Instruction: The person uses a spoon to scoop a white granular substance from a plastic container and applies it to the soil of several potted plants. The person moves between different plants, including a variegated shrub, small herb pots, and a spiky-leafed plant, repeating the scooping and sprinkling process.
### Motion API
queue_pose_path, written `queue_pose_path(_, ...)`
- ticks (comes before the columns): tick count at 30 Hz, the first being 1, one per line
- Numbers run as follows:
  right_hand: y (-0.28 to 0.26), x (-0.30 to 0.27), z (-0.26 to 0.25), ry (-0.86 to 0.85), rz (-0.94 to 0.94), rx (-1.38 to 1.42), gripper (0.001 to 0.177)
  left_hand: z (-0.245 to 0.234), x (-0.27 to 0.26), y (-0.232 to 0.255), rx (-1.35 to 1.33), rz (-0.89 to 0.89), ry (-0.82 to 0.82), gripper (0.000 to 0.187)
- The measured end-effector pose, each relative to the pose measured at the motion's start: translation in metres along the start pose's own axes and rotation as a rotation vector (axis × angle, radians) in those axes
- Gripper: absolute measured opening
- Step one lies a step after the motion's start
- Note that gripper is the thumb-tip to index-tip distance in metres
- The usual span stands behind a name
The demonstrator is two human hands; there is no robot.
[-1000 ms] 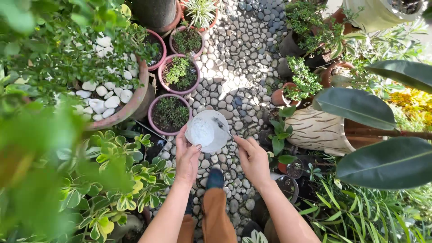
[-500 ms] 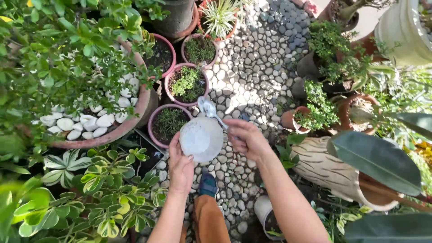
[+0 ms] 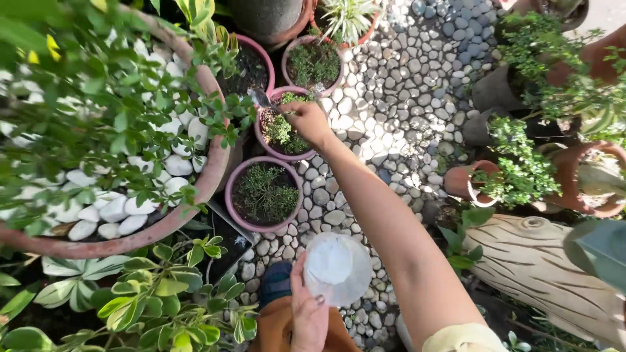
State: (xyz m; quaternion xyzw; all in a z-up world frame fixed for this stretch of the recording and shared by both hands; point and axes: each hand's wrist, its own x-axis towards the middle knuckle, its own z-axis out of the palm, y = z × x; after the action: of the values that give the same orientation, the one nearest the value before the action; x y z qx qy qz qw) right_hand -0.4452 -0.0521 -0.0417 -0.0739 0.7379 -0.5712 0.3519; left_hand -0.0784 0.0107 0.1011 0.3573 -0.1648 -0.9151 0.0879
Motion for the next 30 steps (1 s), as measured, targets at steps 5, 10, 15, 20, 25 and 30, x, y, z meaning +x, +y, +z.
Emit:
queue_pose_path(5, 0.012, 0.046, 0.037, 0.127, -0.623, -0.660, 0.035, -0.023, 0.037, -0.007, -0.006, 0.022, -0.012, 0.104)
queue_pose_path(10, 0.022, 0.064, 0.060, 0.064, -0.416, -1.286, 0.028, -0.013, 0.054, 0.006, 0.026, 0.053, -0.036, 0.102)
queue_pose_path(15, -0.017, 0.058, 0.048, 0.060, -0.420, -1.124, 0.028, -0.009, 0.062, 0.012, -0.001, 0.069, -0.038, 0.102)
queue_pose_path(20, -0.005, 0.062, 0.059, 0.071, -0.469, -1.206, 0.024, -0.012, 0.070, 0.014, -0.003, 0.083, -0.016, 0.102)
queue_pose_path(25, -0.006, 0.062, 0.048, 0.077, -0.441, -1.256, 0.017, -0.017, 0.071, 0.007, 0.004, 0.084, -0.032, 0.101)
queue_pose_path(30, -0.020, 0.046, 0.046, 0.078, -0.613, -1.242, 0.017, -0.015, 0.069, 0.011, 0.005, 0.077, -0.033, 0.101)
